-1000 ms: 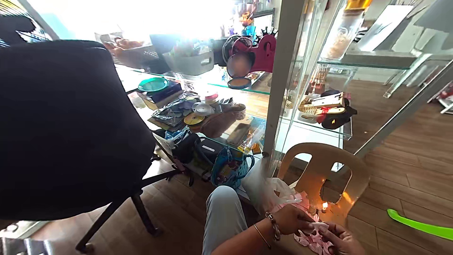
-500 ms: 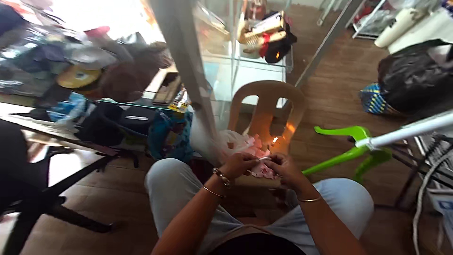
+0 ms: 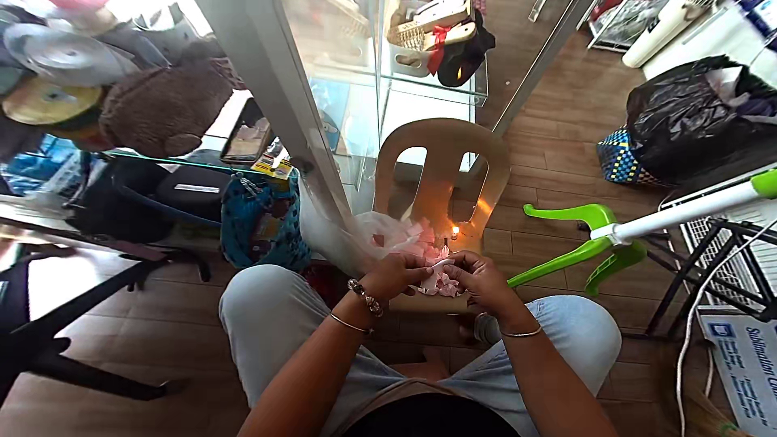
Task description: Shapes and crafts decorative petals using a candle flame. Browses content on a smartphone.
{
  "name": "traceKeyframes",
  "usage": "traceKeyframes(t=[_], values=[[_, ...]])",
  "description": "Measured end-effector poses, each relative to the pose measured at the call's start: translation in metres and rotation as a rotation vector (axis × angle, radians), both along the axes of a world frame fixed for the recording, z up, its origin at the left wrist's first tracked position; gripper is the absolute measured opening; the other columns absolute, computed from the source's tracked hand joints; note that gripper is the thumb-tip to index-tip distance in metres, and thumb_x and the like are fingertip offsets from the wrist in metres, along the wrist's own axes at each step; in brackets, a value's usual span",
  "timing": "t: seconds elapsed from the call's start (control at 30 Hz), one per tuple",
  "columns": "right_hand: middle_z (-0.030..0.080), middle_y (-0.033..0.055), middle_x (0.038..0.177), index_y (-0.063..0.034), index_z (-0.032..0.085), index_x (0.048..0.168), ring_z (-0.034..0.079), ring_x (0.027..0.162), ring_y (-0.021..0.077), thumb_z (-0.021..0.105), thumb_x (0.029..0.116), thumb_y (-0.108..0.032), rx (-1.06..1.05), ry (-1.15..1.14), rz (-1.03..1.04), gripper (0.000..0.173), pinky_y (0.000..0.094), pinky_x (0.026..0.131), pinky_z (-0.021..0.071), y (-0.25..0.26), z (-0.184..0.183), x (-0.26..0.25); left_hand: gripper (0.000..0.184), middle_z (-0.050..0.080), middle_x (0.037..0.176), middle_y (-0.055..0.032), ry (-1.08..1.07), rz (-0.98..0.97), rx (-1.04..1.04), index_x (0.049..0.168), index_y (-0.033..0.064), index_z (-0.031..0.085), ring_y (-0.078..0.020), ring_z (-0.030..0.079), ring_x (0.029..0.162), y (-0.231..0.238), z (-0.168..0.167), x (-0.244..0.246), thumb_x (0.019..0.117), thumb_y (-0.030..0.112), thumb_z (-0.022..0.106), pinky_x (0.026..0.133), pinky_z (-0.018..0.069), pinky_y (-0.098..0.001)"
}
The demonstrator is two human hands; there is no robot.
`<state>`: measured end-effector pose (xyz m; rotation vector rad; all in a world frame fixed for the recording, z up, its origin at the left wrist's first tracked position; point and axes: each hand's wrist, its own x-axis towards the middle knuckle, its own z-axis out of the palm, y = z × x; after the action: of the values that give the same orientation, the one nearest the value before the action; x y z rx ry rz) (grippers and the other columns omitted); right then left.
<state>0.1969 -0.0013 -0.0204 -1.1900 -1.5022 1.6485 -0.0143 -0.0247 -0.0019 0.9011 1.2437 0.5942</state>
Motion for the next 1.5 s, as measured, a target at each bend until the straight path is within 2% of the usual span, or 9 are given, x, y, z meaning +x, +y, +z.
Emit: traceKeyframes(t=[0.13, 0.23, 0.37, 0.53, 0.77, 0.87, 1.0, 1.23, 1.5], values=[[0.069, 0.0007, 0.087, -0.0015, 0.069, 0.105, 0.062, 0.068, 0.0022, 0.067, 0.097, -0.009, 0.052, -0.016, 0.002, 0.011, 0.0171, 0.061, 0.0511, -0.001, -0.002, -0.001, 0.011, 0.07, 0.084, -0.0001, 0.019, 0.004, 0.002, 0.1, 0.0035, 0.069, -0.0038, 0.064, 0.07, 0.0, -0.002, 0.001, 0.1008, 0.014, 0.065, 0.061, 0.0525, -0.0197], [0.07, 0.0044, 0.1, -0.0018, 0.074, 0.105, 0.065, 0.086, 0.0038, 0.065, 0.0982, -0.016, 0.475, -0.181, 0.016, 0.018, 0.0189, 0.077, 0.0548, -0.008, -0.012, -0.005, 0.011, 0.068, 0.081, -0.0005, 0.025, 0.1, -0.004, 0.098, 0.0035, 0.07, -0.004, 0.061, 0.067, 0.0, -0.003, 0.005, 0.1007, 0.013, 0.065, 0.058, 0.0492, -0.019], [0.072, 0.0107, 0.103, -0.0088, 0.079, 0.103, 0.068, 0.097, 0.0238, 0.062, 0.098, -0.016, 0.919, -0.409, -0.003, 0.019, 0.0378, 0.085, 0.0567, -0.014, -0.024, -0.015, 0.01, 0.066, 0.083, -0.0028, -0.13, 0.286, -0.106, 0.105, 0.0015, 0.067, -0.0074, 0.063, 0.067, -0.001, -0.004, 0.009, 0.1017, 0.009, 0.062, 0.062, 0.0537, -0.0213], [0.072, 0.0113, 0.103, -0.0116, 0.08, 0.105, 0.068, 0.096, 0.0264, 0.062, 0.0977, -0.014, 1.017, -0.502, -0.015, 0.02, 0.0378, 0.083, 0.0571, -0.016, -0.025, -0.018, 0.014, 0.068, 0.088, -0.006, -0.32, 0.396, -0.193, 0.113, 0.0007, 0.063, -0.0121, 0.068, 0.072, 0.002, -0.002, 0.008, 0.1051, 0.008, 0.053, 0.069, 0.0591, -0.0261], [0.072, 0.0125, 0.101, -0.0076, 0.079, 0.109, 0.068, 0.093, 0.0273, 0.058, 0.0965, -0.013, 1.092, -0.572, -0.043, 0.025, 0.0371, 0.081, 0.0575, -0.018, -0.026, -0.02, 0.018, 0.07, 0.097, -0.0066, -0.325, 0.322, -0.061, 0.112, -0.0016, 0.064, -0.0123, 0.07, 0.081, 0.0, -0.004, 0.006, 0.0948, -0.006, 0.064, 0.077, 0.0597, -0.0266], [0.071, 0.0129, 0.104, -0.0059, 0.078, 0.114, 0.067, 0.094, 0.0216, 0.056, 0.0987, -0.018, 0.966, -0.464, -0.042, 0.029, 0.0323, 0.082, 0.0561, -0.018, -0.024, -0.019, 0.019, 0.069, 0.096, -0.0071, -0.317, 0.353, -0.07, 0.113, -0.0023, 0.063, -0.0128, 0.07, 0.08, 0.0, -0.005, 0.007, 0.0947, -0.007, 0.064, 0.077, 0.06, -0.0268], [0.067, 0.0103, 0.105, 0.0015, 0.074, 0.115, 0.062, 0.082, 0.0039, 0.056, 0.099, -0.013, 0.611, -0.169, -0.125, 0.028, 0.0157, 0.069, 0.0526, -0.017, -0.015, -0.019, 0.018, 0.069, 0.096, -0.0084, -0.285, 0.418, -0.067, 0.114, -0.0031, 0.062, -0.0132, 0.069, 0.078, 0.002, -0.004, 0.01, 0.0964, -0.005, 0.063, 0.074, 0.0602, -0.0266], [0.067, 0.0092, 0.099, 0.0022, 0.062, 0.119, 0.066, 0.082, 0.0129, 0.065, 0.0989, -0.008, -0.199, 0.168, -0.323, 0.023, 0.0256, 0.067, 0.056, -0.017, 0.001, -0.039, 0.017, 0.07, 0.094, -0.0088, -0.231, 0.488, -0.003, 0.113, -0.0023, 0.065, -0.0117, 0.069, 0.073, 0.004, -0.008, 0.017, 0.0955, -0.001, 0.067, 0.069, 0.0597, -0.0252], [0.069, 0.0105, 0.094, -0.0033, 0.057, 0.115, 0.068, 0.073, 0.015, 0.057, 0.1034, -0.007, -0.652, 0.432, -0.454, 0.012, 0.0261, 0.061, 0.0561, -0.009, 0.004, -0.048, 0.018, 0.07, 0.094, -0.0097, -0.26, 0.523, 0.013, 0.111, -0.003, 0.065, -0.0135, 0.07, 0.076, 0.004, -0.007, 0.019, 0.0938, -0.002, 0.069, 0.072, 0.0604, -0.0271]])
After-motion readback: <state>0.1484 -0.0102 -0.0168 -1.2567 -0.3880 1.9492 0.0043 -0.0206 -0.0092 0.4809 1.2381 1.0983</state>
